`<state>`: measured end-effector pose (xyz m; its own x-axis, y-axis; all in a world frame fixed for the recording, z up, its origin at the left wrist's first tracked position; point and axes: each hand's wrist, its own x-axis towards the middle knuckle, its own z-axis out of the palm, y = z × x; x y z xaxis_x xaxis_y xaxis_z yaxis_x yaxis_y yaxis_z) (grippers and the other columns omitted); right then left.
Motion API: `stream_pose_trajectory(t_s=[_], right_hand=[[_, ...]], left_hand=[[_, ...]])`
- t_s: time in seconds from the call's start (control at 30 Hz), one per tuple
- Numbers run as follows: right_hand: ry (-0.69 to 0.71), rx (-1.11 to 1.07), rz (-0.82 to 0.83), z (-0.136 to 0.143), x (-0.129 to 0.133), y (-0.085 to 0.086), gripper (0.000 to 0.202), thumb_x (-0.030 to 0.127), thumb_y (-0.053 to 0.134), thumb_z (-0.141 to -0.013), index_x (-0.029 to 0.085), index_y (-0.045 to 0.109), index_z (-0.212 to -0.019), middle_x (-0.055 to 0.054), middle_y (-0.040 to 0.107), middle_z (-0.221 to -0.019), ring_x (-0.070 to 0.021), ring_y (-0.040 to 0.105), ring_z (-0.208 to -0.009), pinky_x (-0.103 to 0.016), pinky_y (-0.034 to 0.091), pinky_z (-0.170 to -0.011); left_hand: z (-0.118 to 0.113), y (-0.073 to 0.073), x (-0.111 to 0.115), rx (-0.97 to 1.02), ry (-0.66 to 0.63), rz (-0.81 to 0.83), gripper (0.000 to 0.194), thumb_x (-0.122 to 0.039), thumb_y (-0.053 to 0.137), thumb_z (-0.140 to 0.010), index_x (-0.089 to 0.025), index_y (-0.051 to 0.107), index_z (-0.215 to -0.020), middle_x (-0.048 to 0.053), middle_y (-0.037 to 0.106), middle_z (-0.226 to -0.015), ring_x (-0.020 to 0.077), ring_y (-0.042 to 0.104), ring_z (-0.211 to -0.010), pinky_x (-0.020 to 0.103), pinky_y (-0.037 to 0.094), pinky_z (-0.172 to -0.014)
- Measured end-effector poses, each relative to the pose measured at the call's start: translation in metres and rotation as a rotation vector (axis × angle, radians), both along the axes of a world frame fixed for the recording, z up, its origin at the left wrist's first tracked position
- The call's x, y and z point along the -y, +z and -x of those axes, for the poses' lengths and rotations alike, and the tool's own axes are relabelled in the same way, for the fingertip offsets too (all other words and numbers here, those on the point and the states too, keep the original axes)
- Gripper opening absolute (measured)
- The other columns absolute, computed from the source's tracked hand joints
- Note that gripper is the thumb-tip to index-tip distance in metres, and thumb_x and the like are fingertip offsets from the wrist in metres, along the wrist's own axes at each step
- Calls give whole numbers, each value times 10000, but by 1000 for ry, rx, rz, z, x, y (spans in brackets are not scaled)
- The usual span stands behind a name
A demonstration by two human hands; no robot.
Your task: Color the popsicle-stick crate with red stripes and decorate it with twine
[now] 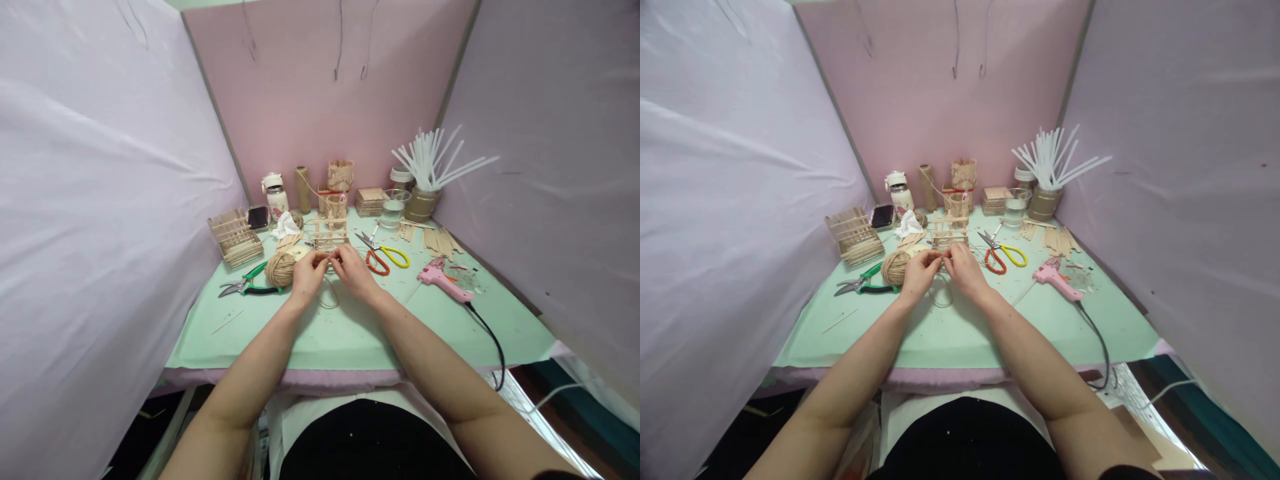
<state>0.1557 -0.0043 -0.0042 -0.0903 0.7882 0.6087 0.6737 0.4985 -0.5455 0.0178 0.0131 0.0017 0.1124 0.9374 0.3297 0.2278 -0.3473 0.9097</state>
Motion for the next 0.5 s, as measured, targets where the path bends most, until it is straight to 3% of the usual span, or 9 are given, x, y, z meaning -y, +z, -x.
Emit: stream_pose_trajectory(t_s=[0.5], right_hand=[[31, -103, 58, 1, 1, 2, 86, 242, 436, -889, 215, 500, -837, -63, 578, -874, -202, 532, -825, -329, 429, -750]], left_hand=[[-1, 2, -2, 225, -38, 222, 120, -171, 681, -694, -146, 605, -783, -6, 632, -646, 106, 594, -575, 240, 485, -604]])
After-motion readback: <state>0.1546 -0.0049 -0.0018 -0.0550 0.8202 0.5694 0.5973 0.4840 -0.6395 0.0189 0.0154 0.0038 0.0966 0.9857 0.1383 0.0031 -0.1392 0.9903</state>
